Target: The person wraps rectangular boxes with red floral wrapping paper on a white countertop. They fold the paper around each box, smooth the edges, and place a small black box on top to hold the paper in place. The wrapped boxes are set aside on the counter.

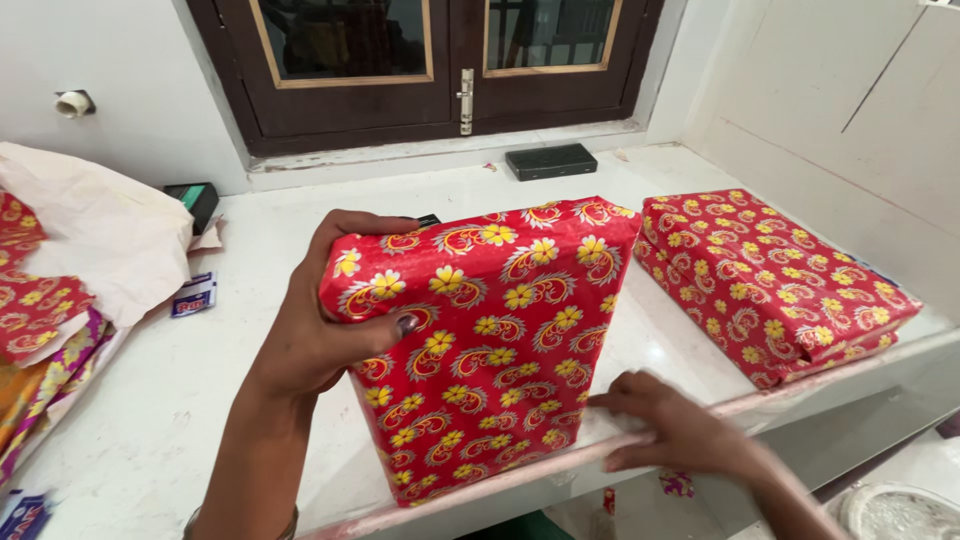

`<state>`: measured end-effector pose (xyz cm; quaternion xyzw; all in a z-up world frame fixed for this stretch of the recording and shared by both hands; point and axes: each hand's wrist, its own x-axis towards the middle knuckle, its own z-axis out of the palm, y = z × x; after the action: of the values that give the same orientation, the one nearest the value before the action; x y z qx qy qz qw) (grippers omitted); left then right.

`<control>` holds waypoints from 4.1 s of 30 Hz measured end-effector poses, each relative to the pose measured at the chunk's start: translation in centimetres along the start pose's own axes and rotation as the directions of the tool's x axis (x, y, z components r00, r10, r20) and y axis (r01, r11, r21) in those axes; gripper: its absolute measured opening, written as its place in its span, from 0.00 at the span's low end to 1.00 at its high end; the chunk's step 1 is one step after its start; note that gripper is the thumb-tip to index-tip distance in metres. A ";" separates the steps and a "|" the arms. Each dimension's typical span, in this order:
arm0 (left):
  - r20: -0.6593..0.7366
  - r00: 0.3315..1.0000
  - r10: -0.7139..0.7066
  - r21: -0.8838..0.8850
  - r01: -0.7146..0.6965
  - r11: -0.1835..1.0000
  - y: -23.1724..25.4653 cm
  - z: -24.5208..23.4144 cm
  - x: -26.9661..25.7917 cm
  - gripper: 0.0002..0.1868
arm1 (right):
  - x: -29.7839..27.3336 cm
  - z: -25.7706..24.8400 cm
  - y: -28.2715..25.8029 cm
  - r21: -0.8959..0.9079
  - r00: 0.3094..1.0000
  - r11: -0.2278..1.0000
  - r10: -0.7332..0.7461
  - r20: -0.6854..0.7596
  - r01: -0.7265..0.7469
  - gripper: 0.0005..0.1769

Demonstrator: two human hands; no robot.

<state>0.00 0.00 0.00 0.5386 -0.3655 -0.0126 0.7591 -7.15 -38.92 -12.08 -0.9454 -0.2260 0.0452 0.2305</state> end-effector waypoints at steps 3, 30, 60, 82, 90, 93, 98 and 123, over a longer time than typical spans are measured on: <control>-0.018 1.000 0.000 0.014 0.000 1.000 0.0 0.2 -0.3 0.39 | 0.8 3.8 -0.9 0.087 0.990 0.995 0.050 -0.135 -0.038 0.37; -0.257 0.942 0.214 0.021 -0.216 0.976 0.0 -4.2 -6.1 0.40 | 5.2 2.1 -4.7 0.473 0.882 0.748 0.433 0.185 -0.466 0.42; -0.346 0.820 0.456 0.276 -0.376 0.885 -2.1 -3.8 -11.9 0.44 | 8.2 7.5 -3.0 0.979 0.970 -0.203 0.238 0.048 0.001 0.33; -0.395 0.849 0.351 -0.039 -0.397 0.917 2.1 1.6 -3.6 0.37 | 6.0 2.4 0.2 0.955 0.950 -0.074 0.156 -0.272 0.286 0.30; -0.263 0.920 0.292 -0.365 -0.375 0.852 -2.4 10.5 10.8 0.33 | -3.9 -9.8 14.3 0.887 0.851 0.066 0.260 -0.457 0.456 0.10; -0.273 0.937 0.216 -0.440 -0.321 0.838 -6.0 14.9 16.8 0.32 | -7.6 -14.6 17.8 0.861 0.782 0.208 0.359 -0.509 0.465 0.14; -0.251 0.964 0.085 -0.512 -0.206 0.834 -12.9 21.0 24.6 0.31 | -11.4 -18.4 19.8 0.864 0.699 0.358 0.513 -0.499 0.354 0.35; -0.228 0.887 -0.401 -0.456 0.266 0.849 -30.3 22.4 32.8 0.33 | -13.6 -18.0 26.8 0.773 0.683 0.632 0.589 -0.432 -0.056 0.41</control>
<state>22.62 -44.36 -3.89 0.4169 -0.1283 -0.1367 0.8894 -4.98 -73.75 -8.56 -0.7594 0.0922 -0.1605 0.6238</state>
